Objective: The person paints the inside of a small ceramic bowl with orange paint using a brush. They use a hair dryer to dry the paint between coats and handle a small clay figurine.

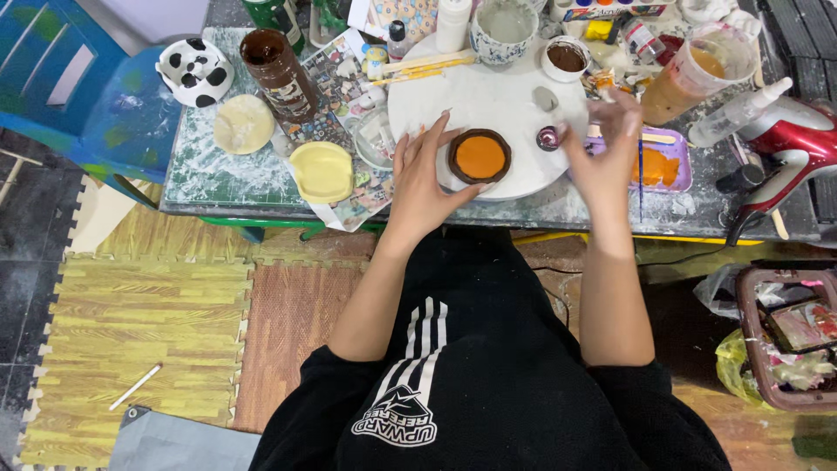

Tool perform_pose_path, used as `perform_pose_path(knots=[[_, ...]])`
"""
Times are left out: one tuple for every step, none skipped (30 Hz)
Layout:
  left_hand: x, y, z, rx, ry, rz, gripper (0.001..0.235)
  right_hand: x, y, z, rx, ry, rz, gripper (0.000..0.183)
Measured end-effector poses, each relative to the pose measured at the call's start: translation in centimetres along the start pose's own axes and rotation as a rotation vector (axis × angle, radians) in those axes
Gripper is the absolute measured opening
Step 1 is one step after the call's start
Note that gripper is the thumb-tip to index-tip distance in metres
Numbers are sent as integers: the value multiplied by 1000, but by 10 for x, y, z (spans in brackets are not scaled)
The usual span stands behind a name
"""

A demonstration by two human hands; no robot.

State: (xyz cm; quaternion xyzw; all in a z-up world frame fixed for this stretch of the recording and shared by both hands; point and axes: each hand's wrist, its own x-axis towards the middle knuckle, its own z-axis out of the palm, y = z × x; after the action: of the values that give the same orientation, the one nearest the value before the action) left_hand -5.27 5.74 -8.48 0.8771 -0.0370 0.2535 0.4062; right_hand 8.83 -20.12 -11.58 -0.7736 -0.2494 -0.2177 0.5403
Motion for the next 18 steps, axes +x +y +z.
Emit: perform_pose_path(knots=[[1, 0, 1, 5, -2, -7, 111, 7, 9, -3, 12, 24, 61, 71], [0, 0, 1, 10, -6, -16, 112, 12, 17, -5, 23, 48, 125, 71], [0, 0, 2, 13, -5, -37, 112, 15, 24, -7, 1, 40, 147, 70], [1, 0, 4, 15, -2, -55, 112, 20, 31, -9, -21, 34, 165, 70], [2, 0, 6, 18, 1, -72, 113, 25, 36, -11, -43, 27, 183, 69], [3, -1, 8, 32, 14, -71, 111, 29, 40, -10, -27, 19, 189, 71], [4, -2, 9, 46, 27, -70, 110, 32, 43, -9, -10, 11, 196, 72], [3, -2, 12, 59, 37, -70, 109, 32, 46, -9, 4, 2, 205, 73], [1, -3, 14, 63, 47, -69, 108, 31, 49, -8, 22, -16, 208, 76], [1, -4, 16, 67, 59, -67, 108, 32, 52, -7, 40, -33, 208, 78], [1, -5, 18, 72, 71, -64, 107, 33, 55, -6, 59, -51, 209, 80], [1, -6, 18, 70, 80, -63, 107, 34, 59, -4, 100, -64, 208, 82], [1, -6, 19, 68, 89, -61, 106, 35, 63, -3, 141, -76, 208, 84], [1, -7, 20, 65, 97, -58, 106, 35, 68, -2, 181, -88, 208, 86], [1, -7, 21, 66, 100, -65, 105, 36, 73, -1, 206, -81, 206, 85], [1, -6, 22, 67, 103, -72, 105, 36, 78, 0, 231, -75, 205, 85], [1, -6, 23, 68, 105, -79, 104, 35, 82, 2, 256, -69, 204, 85], [1, -6, 24, 71, 112, -85, 104, 34, 85, 3, 337, -59, 221, 80]])
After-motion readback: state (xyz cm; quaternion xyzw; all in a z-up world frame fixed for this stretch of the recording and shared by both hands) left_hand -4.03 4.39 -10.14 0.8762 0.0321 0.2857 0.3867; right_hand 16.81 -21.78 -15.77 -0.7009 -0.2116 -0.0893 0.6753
